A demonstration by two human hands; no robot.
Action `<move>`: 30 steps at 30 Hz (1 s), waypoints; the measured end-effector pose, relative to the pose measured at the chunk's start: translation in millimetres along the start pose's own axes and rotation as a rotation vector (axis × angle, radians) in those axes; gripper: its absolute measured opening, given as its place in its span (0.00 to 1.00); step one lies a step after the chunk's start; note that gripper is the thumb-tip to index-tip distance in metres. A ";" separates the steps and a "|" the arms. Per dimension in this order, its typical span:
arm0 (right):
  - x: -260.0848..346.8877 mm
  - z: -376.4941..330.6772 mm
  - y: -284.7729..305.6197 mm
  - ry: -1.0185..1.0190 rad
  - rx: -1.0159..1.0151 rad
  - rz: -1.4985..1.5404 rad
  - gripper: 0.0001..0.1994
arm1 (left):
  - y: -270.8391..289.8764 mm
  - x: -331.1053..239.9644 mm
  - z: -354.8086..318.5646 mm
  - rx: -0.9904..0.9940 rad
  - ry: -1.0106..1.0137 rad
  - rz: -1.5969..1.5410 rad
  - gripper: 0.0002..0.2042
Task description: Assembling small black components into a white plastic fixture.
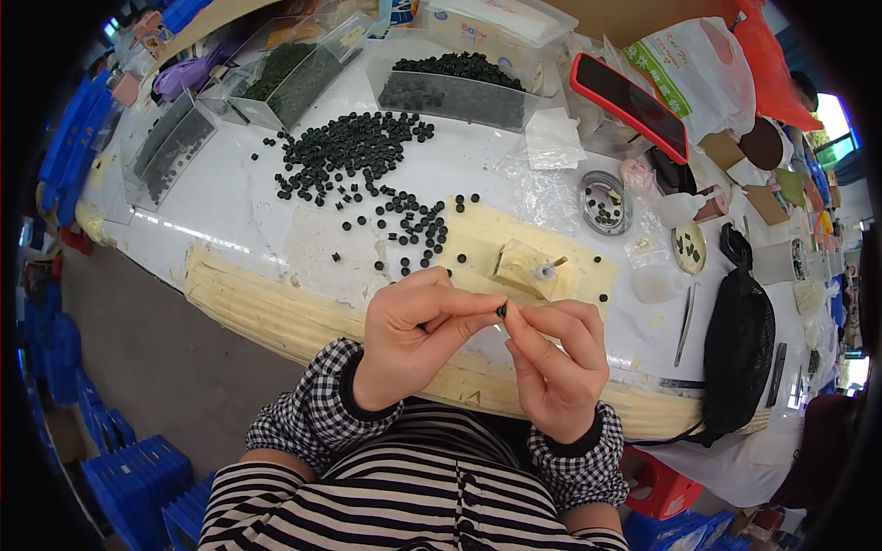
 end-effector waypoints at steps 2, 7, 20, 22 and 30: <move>-0.4 0.1 -0.5 0.008 0.004 0.007 0.21 | 0.7 0.5 -0.6 -0.004 -0.009 0.011 0.11; -0.1 0.5 0.2 0.001 0.004 0.022 0.21 | 0.2 2.5 0.9 0.009 -0.026 -0.006 0.11; 2.5 1.0 -0.5 -0.015 -0.040 0.027 0.19 | 0.8 2.6 0.8 0.010 -0.012 -0.050 0.11; 4.0 1.6 0.0 -0.027 -0.045 0.027 0.19 | 1.6 1.9 0.8 0.011 -0.009 -0.045 0.11; 4.3 1.0 2.1 -0.070 -0.045 0.131 0.18 | 1.1 2.2 0.5 0.020 0.005 -0.065 0.10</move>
Point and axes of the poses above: each hand's wrist, its own z-axis towards the middle knuckle, its own y-axis out of the back of the hand, x = y × z, the point moved 1 cm from there along z, towards the middle knuckle, and after that the axes turned 11 degrees about y, right-handed, at the moved point
